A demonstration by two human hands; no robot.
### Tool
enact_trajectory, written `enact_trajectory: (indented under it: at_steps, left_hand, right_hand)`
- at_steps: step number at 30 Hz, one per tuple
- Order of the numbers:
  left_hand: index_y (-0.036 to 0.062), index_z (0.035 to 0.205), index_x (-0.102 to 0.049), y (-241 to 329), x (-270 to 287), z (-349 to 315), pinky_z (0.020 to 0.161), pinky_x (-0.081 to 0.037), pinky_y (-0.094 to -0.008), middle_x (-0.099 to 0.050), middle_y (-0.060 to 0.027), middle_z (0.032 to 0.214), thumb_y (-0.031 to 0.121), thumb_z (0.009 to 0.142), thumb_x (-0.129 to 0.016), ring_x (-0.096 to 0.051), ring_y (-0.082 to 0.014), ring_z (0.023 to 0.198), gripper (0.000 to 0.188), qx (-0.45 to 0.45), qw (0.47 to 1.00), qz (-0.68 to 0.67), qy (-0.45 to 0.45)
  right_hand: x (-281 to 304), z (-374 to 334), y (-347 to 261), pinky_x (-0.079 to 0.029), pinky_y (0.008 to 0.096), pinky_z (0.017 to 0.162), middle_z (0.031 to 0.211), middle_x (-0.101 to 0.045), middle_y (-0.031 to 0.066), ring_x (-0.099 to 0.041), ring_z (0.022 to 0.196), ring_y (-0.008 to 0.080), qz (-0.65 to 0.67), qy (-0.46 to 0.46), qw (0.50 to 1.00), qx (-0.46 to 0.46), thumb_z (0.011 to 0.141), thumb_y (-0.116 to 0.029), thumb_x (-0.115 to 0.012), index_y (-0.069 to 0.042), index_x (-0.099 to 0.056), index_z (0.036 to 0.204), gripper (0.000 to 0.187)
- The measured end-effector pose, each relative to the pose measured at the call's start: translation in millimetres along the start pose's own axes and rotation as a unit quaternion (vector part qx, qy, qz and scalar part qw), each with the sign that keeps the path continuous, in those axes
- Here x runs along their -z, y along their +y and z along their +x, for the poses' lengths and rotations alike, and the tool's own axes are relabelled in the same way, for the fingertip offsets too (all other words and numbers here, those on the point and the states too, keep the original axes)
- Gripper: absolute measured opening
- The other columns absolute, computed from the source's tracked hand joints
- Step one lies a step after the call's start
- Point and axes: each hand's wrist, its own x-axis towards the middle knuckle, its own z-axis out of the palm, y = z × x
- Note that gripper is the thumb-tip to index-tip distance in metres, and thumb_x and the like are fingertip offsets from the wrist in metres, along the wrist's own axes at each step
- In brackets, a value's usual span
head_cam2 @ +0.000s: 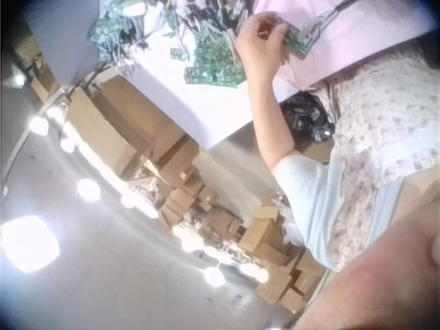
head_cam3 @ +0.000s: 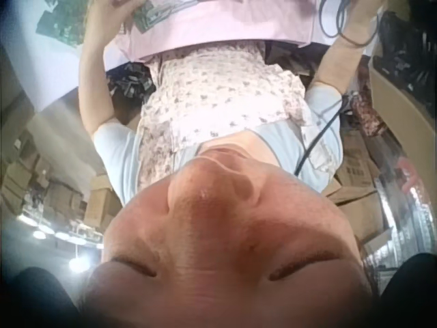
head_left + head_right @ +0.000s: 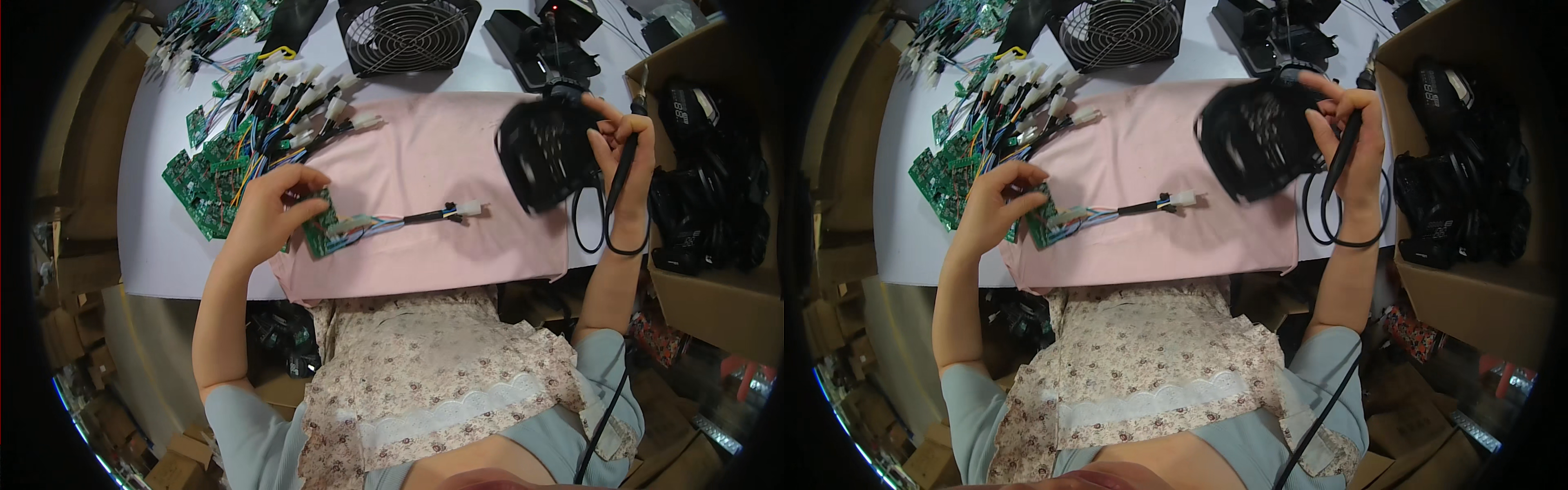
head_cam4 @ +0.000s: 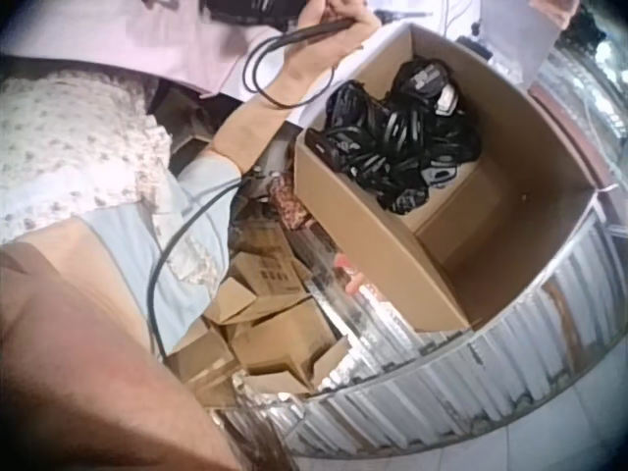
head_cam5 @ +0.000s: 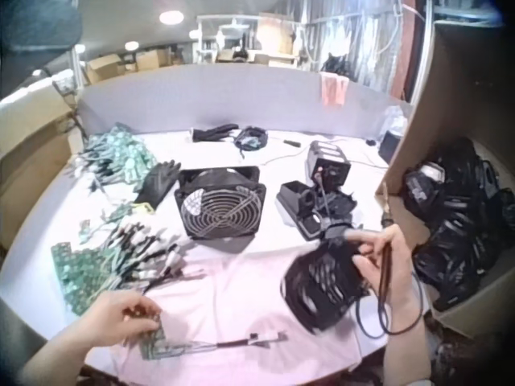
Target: Solder wires onto a printed circuit board inside a plastic housing.
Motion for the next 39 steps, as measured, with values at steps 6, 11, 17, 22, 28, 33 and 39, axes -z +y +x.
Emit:
enact_trajectory:
  at_steps: [6,11,17,22,28,33,39]
  left_hand:
    - [0.0031,0.116,-0.07,24,-29,1,0.099,-0.049,-0.0409,-0.066,-0.014,0.121,0.008,0.088,-0.074,-0.063,-0.0341,0.113,0.029,-0.252,0.941,0.162,0.158]
    - [0.0047,0.12,-0.068,38,-38,-5,0.101,-0.048,-0.0428,-0.063,-0.0122,0.126,0.012,0.083,-0.079,-0.059,-0.0336,0.12,0.039,-0.262,0.937,0.224,0.051]
    - [0.0098,0.148,-0.051,7,-9,-20,0.11,-0.044,-0.0456,-0.05,-0.0151,0.146,0.015,0.065,-0.09,-0.051,-0.0396,0.133,0.092,-0.177,0.954,0.239,0.046]
    - [0.0123,0.153,-0.048,1,-9,-23,0.11,-0.046,-0.0437,-0.05,-0.0141,0.146,0.013,0.065,-0.089,-0.052,-0.038,0.132,0.096,-0.149,0.96,0.238,0.021]
    - [0.0114,0.149,-0.053,3,-3,-32,0.106,-0.048,-0.0422,-0.052,-0.014,0.141,0.01,0.065,-0.089,-0.055,-0.0351,0.129,0.092,-0.184,0.957,0.216,0.054]
    - [0.0019,0.142,-0.06,11,22,-50,0.113,-0.041,-0.042,-0.054,-0.0143,0.139,0.011,0.064,-0.091,-0.053,-0.0306,0.133,0.084,-0.249,0.953,0.15,0.08]
    - [0.0035,0.133,-0.067,8,31,-58,0.109,-0.046,-0.0464,-0.058,-0.0157,0.133,0.016,0.064,-0.093,-0.057,-0.0347,0.131,0.075,-0.276,0.926,0.169,0.195]
  right_hand:
    - [-32,6,-38,-0.049,0.0306,0.071,0.108,-0.077,0.0104,-0.059,0.073,0.021,-0.115,-0.176,0.975,0.075,0.079,0.001,-0.082,-0.005,-0.053,0.084,0.03]
    - [-38,-10,-52,-0.05,0.0332,0.065,0.085,-0.067,0.0046,-0.06,0.07,0.0231,-0.208,-0.042,0.976,0.057,0.081,-0.001,-0.082,-0.004,-0.066,0.1,0.025]
    - [-34,-66,-66,-0.05,0.035,0.059,0.098,-0.07,0.0062,-0.064,0.065,0.0232,-0.403,0.028,0.912,-0.074,0.084,-0.01,-0.085,-0.006,-0.057,0.114,0.041]
    - [-55,-75,-47,-0.057,0.0382,0.083,0.129,-0.062,0.0173,-0.069,0.097,0.0258,-0.184,0.021,0.968,-0.168,0.086,0.002,-0.073,-0.003,-0.044,0.111,0.039]
    - [-62,-56,-42,-0.052,0.0226,0.071,0.129,-0.064,0.0175,-0.055,0.078,0.006,-0.071,0.062,0.984,-0.154,0.086,0.01,-0.067,-0.003,-0.041,0.107,0.036]
    - [-73,-47,-30,-0.047,0.0152,0.064,0.117,-0.068,0.0107,-0.049,0.07,-0.0014,0.071,0.098,0.976,-0.181,0.089,0.008,-0.07,-0.006,-0.044,0.104,0.033]
    - [-83,-36,-30,-0.053,0.0208,0.066,0.103,-0.068,0.009,-0.062,0.075,0.0052,0.091,0.062,0.976,-0.187,0.09,0.001,-0.073,-0.005,-0.046,0.102,0.03]
